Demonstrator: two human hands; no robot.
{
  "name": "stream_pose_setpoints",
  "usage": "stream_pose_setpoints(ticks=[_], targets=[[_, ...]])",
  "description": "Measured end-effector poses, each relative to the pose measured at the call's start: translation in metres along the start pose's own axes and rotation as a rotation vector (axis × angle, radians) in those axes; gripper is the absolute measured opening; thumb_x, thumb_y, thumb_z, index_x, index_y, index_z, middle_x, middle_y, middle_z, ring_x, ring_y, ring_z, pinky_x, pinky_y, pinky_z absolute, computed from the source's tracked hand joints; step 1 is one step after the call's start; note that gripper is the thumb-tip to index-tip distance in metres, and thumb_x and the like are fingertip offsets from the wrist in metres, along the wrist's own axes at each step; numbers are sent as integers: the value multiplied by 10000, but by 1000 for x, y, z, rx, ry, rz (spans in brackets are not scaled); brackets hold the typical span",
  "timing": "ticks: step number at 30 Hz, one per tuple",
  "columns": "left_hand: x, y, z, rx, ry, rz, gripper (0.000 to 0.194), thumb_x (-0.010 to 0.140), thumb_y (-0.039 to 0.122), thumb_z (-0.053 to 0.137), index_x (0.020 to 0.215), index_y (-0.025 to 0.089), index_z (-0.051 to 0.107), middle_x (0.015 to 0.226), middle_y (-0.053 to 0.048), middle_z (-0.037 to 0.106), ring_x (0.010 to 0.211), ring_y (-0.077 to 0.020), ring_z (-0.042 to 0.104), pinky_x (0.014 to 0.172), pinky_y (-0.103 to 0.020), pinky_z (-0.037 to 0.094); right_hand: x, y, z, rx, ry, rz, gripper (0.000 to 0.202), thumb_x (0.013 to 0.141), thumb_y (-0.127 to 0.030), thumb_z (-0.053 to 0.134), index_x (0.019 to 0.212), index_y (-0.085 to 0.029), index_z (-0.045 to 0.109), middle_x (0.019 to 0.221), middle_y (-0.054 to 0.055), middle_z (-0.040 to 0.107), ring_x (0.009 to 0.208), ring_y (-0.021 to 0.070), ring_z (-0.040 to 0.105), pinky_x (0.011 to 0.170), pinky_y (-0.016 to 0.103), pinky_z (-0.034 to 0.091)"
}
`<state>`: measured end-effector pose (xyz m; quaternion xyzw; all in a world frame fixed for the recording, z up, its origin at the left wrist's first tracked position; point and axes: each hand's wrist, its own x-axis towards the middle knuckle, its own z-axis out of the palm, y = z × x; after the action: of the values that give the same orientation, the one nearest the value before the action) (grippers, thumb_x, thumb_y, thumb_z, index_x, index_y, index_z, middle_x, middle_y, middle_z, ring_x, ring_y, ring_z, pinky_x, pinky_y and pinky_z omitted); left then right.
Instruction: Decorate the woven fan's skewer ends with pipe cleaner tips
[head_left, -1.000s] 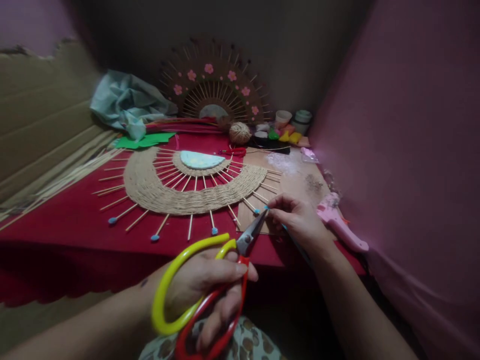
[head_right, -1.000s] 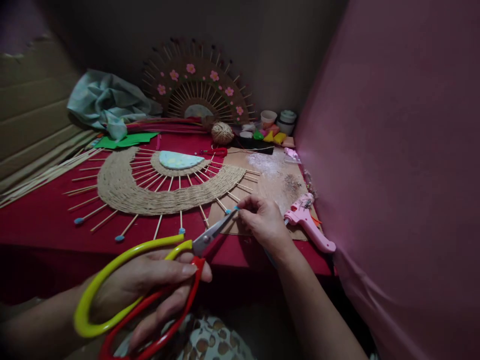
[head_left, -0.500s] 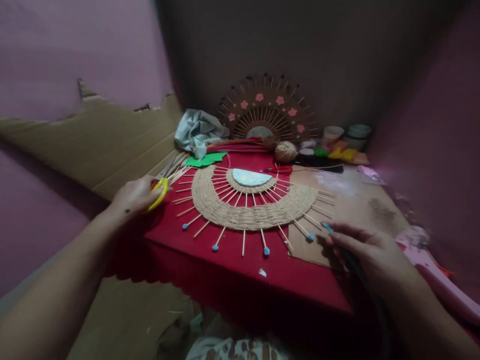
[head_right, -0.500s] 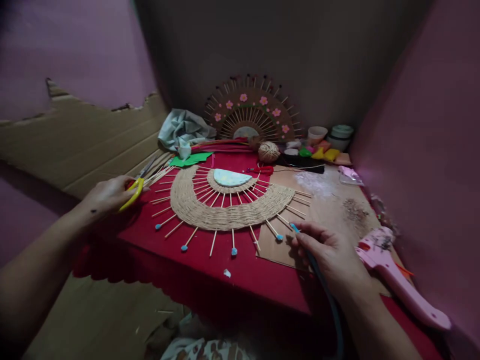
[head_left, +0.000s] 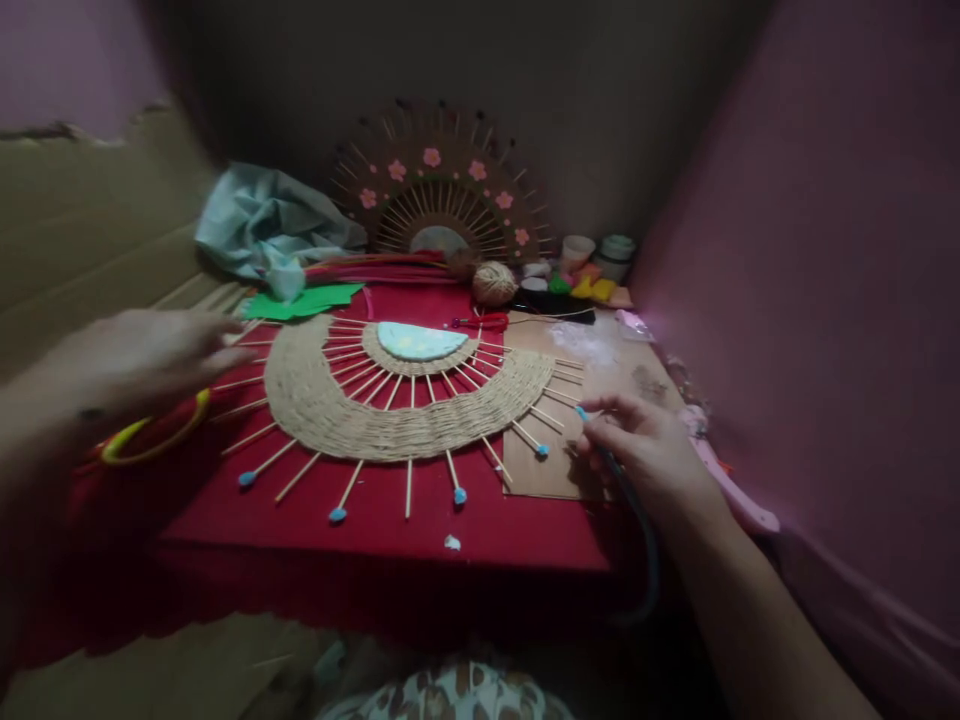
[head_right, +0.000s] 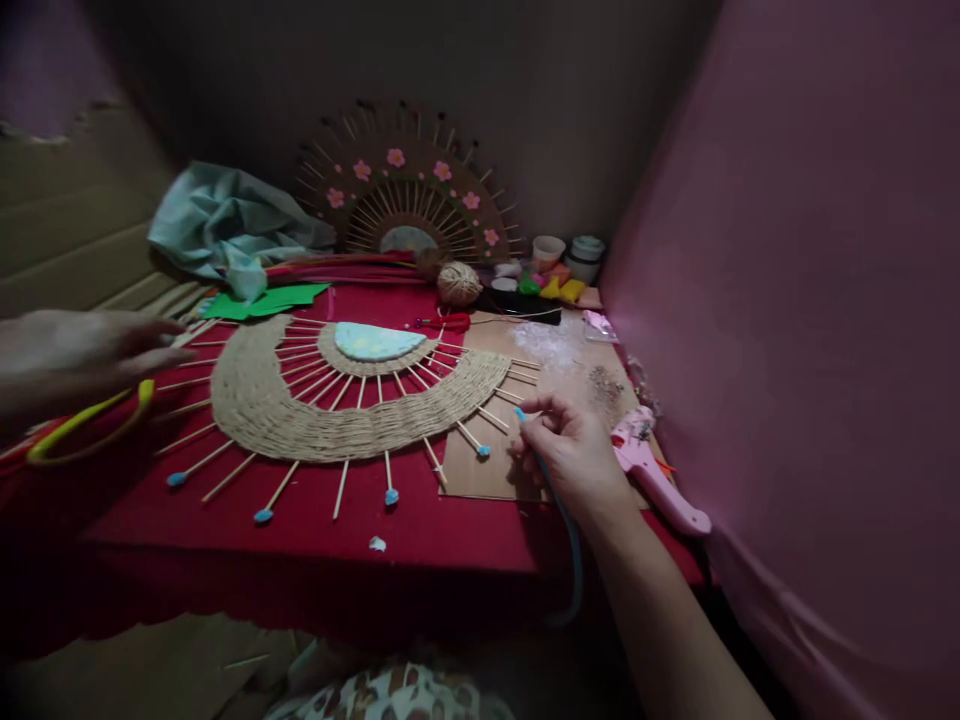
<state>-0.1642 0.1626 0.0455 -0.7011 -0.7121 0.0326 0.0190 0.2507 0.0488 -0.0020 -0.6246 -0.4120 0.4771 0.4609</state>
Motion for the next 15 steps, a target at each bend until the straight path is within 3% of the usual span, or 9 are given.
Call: stream_pose_setpoints(ticks=[2,4,7,11,15], targets=[[-6,50,-13,-105,59,192,494,812,517,393,1105,208,643,1048,3,668,867,-163,567,761,-249,364,3,0,0,-44,10,-6,323,653,-314,645,916,-179,517,546,-33,605,371,82,480,320,163,362],[-14,104,-23,-339,126,522,437,818,471,442,1067,187,663,1014,-8,676,855,-118,562,781,-220,368,6,-1,0,-119,12,22,234,678,-256,600,880,-177,511,537,-33,604,358,88,493,315,168,375],[-21,180,-26,-463,40,869,281,821,314,508,987,195,701,968,-27,672,811,-104,560,722,-207,373,10,-5,1,-253,22,81,111,697,-153,541,804,-174,520,512,-32,591,345,89,500,302,165,376],[-16,246,-9,-444,-113,1024,261,752,172,565,967,197,711,942,-42,659,785,-127,563,678,-228,381,12,-14,2,-372,40,104,102,716,-83,516,753,-175,538,488,-31,574,333,77,488,297,154,364],[-6,274,5,-339,-138,1045,247,757,209,580,965,195,712,926,-63,665,779,-154,560,651,-253,373,14,-23,-6,-445,24,100,106,740,-87,513,746,-181,561,505,-18,586,350,93,496,316,183,359]])
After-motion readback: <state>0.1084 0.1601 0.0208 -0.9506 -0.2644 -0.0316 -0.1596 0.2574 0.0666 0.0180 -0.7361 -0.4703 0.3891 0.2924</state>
